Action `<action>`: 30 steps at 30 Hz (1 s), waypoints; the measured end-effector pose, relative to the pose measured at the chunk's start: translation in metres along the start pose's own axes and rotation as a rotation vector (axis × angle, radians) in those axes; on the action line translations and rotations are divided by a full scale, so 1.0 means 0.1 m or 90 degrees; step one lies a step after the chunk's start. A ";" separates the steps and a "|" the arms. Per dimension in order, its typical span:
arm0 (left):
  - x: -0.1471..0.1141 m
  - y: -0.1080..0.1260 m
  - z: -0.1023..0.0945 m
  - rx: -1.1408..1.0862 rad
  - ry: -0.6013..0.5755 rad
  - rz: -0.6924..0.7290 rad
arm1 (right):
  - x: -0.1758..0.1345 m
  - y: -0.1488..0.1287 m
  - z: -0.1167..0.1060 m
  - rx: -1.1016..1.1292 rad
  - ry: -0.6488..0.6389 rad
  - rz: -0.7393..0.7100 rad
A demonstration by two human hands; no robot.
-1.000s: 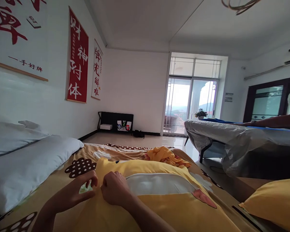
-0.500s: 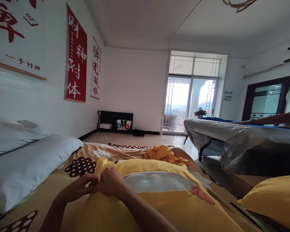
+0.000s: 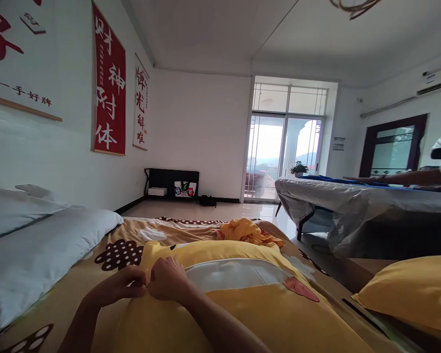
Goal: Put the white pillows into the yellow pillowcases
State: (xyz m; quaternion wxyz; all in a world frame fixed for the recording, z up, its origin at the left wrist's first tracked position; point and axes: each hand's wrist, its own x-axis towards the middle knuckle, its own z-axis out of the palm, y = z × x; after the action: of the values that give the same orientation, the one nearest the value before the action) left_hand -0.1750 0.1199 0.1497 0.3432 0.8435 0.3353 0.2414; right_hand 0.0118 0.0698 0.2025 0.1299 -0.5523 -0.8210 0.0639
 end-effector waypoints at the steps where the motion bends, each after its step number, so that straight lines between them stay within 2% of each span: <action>1: -0.02 -0.01 -0.01 0.002 0.007 -0.004 | -0.01 0.02 0.00 -0.001 0.001 0.008; 6: -0.08 0.00 -0.08 0.040 0.006 -0.018 | -0.11 0.14 -0.02 -0.010 0.035 0.023; 10: -0.09 0.05 -0.08 0.047 -0.009 -0.006 | -0.16 0.26 -0.09 0.028 0.027 0.020; 14: -0.10 -0.04 -0.07 0.052 0.009 0.006 | -0.22 0.37 -0.15 0.077 0.029 0.010; 17: -0.10 -0.14 -0.09 0.051 0.038 0.005 | -0.27 0.41 -0.15 0.085 0.067 -0.016; 19: -0.11 -0.12 -0.09 0.070 0.036 -0.007 | -0.30 0.41 -0.13 0.065 0.101 -0.015; 21: -0.11 0.00 -0.07 0.123 0.037 -0.019 | -0.31 0.40 -0.11 0.043 0.119 0.010; 25: -0.08 0.47 0.15 0.251 0.149 0.028 | -0.27 0.36 -0.13 0.010 0.108 0.050; 26: -0.06 0.59 0.23 0.271 0.158 0.052 | -0.26 0.35 -0.15 -0.001 0.099 0.057; 28: -0.01 0.79 0.38 0.302 0.139 0.080 | -0.25 0.32 -0.21 -0.025 0.071 0.067; 30: 0.04 0.90 0.48 0.321 0.133 0.052 | -0.25 0.30 -0.25 -0.043 0.049 0.075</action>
State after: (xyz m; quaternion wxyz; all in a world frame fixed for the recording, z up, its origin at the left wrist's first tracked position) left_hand -0.1056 0.0548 0.1857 0.0761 0.8857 0.3840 0.2496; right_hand 0.0548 0.0572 0.2153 0.1385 -0.6058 -0.7831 0.0227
